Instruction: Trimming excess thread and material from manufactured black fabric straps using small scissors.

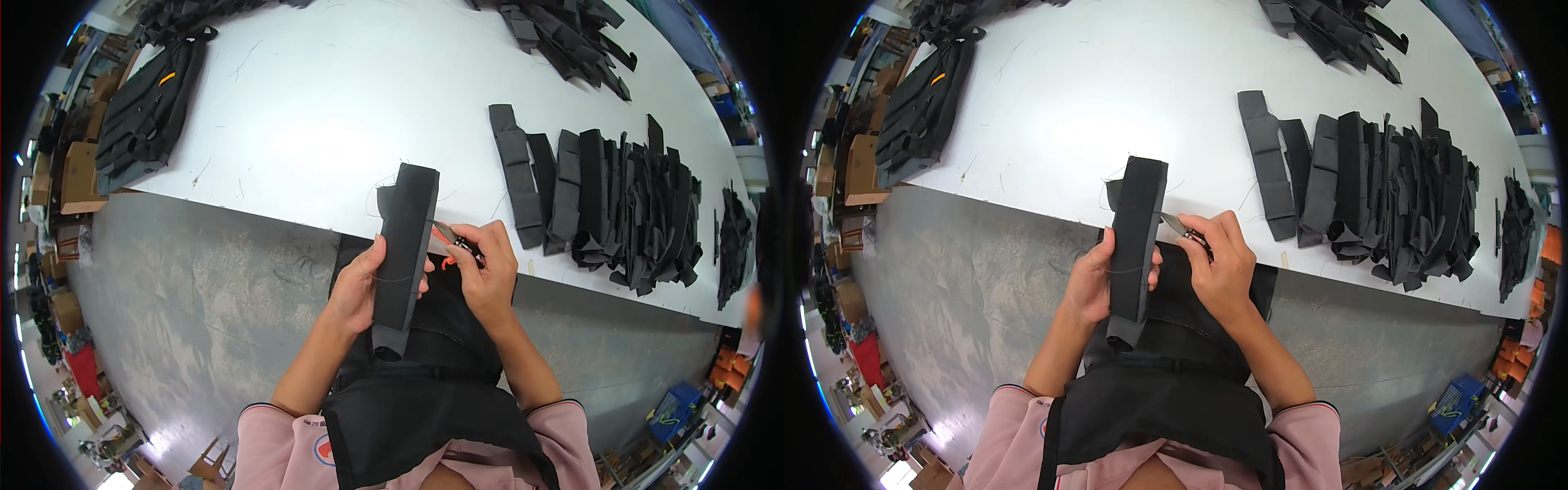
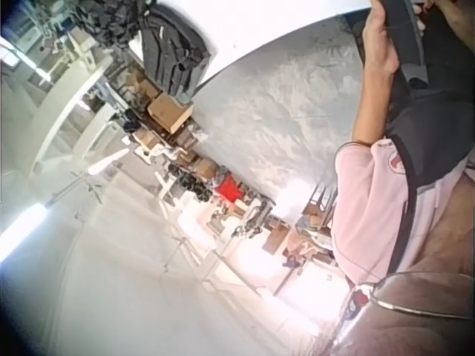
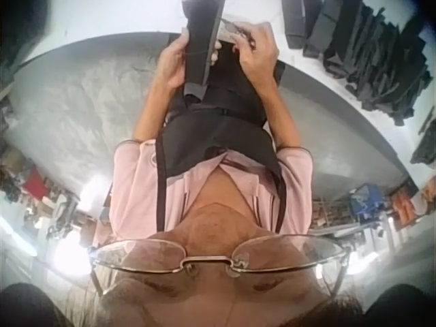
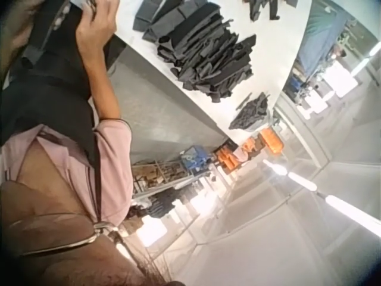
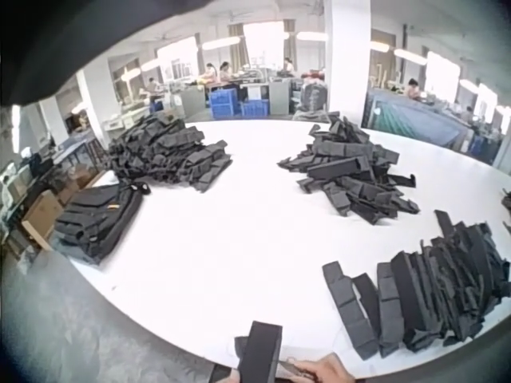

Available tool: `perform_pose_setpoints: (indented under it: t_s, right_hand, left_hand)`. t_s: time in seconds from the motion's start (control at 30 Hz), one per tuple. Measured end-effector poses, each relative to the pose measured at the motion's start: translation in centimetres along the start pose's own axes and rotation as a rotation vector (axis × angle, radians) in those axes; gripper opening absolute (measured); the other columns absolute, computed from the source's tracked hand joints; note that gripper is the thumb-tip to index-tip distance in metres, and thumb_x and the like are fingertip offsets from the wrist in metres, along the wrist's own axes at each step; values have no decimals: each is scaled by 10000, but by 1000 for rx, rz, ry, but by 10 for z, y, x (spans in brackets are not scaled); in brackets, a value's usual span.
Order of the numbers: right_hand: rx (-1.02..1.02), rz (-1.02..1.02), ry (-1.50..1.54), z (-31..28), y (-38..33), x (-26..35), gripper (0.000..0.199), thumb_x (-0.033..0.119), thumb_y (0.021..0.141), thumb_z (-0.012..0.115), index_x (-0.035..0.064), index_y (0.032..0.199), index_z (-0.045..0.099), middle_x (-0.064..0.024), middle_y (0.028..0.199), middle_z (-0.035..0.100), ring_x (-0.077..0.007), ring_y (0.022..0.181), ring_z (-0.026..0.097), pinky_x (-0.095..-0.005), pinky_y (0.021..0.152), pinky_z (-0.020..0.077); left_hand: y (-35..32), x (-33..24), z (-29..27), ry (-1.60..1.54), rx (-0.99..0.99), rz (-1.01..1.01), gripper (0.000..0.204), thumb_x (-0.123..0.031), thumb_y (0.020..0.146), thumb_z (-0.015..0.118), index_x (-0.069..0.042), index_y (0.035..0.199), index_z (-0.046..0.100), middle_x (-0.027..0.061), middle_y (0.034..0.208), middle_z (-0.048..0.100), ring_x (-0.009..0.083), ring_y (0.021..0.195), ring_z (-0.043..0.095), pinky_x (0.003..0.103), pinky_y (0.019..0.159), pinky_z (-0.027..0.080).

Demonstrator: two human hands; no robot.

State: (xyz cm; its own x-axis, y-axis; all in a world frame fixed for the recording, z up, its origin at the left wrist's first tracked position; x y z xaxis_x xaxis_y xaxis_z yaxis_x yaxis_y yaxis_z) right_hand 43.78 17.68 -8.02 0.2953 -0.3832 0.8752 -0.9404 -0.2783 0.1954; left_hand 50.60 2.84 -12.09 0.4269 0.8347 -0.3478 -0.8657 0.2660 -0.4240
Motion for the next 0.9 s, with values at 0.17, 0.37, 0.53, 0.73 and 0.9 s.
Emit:
perform_pose_setpoints:
  t_s: [0.17, 0.37, 0.53, 0.73, 0.9]
  right_hand:
    - [-26, 18, 9, -5, 1, 4, 226, -32, 746, 651, 20, 965, 637, -66, 795, 509, -143, 631, 526, -243, 543, 426]
    - [-6, 62, 73, -5, 1, 6, 233, -40, 754, 635, 19, 980, 629, -61, 828, 498, -139, 640, 528, -242, 521, 424]
    - [94, -9, 72, 10, 12, 14, 223, -39, 761, 629, 22, 976, 628, -58, 836, 499, -147, 632, 566, -266, 498, 443]
    - [69, -142, -127, 12, 8, 16, 185, -23, 765, 635, 21, 945, 638, -72, 809, 500, -161, 614, 587, -277, 510, 462]
    - [28, -50, 19, 13, 8, 14, 170, -20, 760, 641, 13, 926, 641, -76, 789, 486, -153, 619, 556, -282, 503, 422]
  left_hand:
    - [0, 0, 0, 49, -25, -12, 542, -452, 965, 362, 25, 1167, 524, 173, 1017, 623, 216, 820, 642, 319, 738, 530]
    - [-2, 0, 0, 90, -83, -22, 529, -446, 963, 388, 19, 1178, 519, 169, 1027, 627, 208, 828, 642, 313, 743, 527]
    - [-4, -1, 7, 162, -132, -30, 513, -439, 959, 409, 12, 1180, 517, 164, 1022, 630, 206, 829, 641, 308, 754, 525]
    - [-5, -2, 5, 203, -130, 4, 493, -426, 955, 426, 13, 1156, 524, 165, 1021, 631, 210, 832, 640, 309, 758, 523]
    - [0, -8, 2, 158, -131, 31, 513, -421, 959, 418, 40, 1159, 522, 169, 1037, 631, 216, 845, 639, 316, 765, 522]
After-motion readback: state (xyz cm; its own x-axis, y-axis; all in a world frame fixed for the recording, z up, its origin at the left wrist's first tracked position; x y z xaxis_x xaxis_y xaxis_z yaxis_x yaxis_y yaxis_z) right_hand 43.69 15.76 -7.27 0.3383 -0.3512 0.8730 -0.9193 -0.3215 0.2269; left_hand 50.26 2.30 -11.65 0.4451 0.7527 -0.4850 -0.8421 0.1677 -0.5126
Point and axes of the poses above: each hand's wrist, its own y-axis towards the middle knuckle, its own z-axis out of the palm, x = y × z, the point moved 4 cm from there along y, towards the middle knuckle
